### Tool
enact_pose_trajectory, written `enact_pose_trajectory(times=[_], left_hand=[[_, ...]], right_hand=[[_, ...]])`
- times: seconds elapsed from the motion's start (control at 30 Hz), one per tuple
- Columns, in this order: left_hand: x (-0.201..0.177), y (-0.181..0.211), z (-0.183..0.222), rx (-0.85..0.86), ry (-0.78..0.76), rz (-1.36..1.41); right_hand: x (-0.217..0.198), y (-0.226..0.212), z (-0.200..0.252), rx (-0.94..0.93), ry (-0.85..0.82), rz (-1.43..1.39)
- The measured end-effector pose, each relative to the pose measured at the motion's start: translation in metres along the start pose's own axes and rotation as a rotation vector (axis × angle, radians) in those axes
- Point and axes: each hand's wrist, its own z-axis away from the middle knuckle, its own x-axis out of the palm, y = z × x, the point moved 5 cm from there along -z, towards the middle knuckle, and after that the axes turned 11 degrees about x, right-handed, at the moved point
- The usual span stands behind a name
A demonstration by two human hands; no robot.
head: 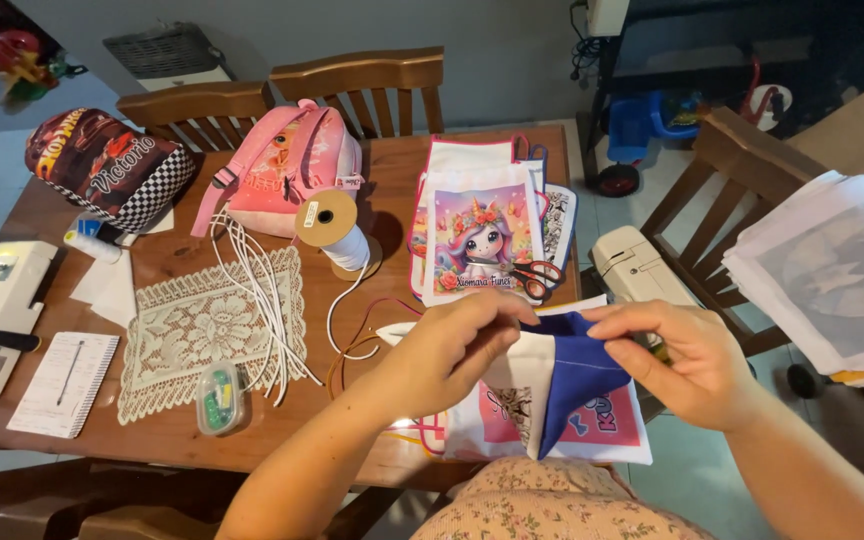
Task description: Trimming fabric and inserting a drawstring into a small blue pouch at a workshop table.
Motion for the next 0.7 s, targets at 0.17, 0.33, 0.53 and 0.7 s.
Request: enact_pose_trajectory(times=[0.17, 0.33, 0.53, 0.7], left_hand=[[0.005, 0.002, 0.001, 0.119, -0.007, -0.007], [0.020, 0.010, 0.007, 0.186, 0.111, -0.368], [0.037, 0.008, 0.012, 0.081, 0.134, -0.114], [0.036, 0.003, 0.014, 0.217, 0.041, -0.232]], right_hand=[[0.002, -0.012, 0.002, -0.099, -0.024, -0.006], [0.006, -0.020, 0.007, -0.150, -0.020, -0.072], [0.002, -0.023, 0.010, -0.113, 0.097, 0.217], [0.005, -0.014, 0.017, -0.151, 0.054, 0.194]])
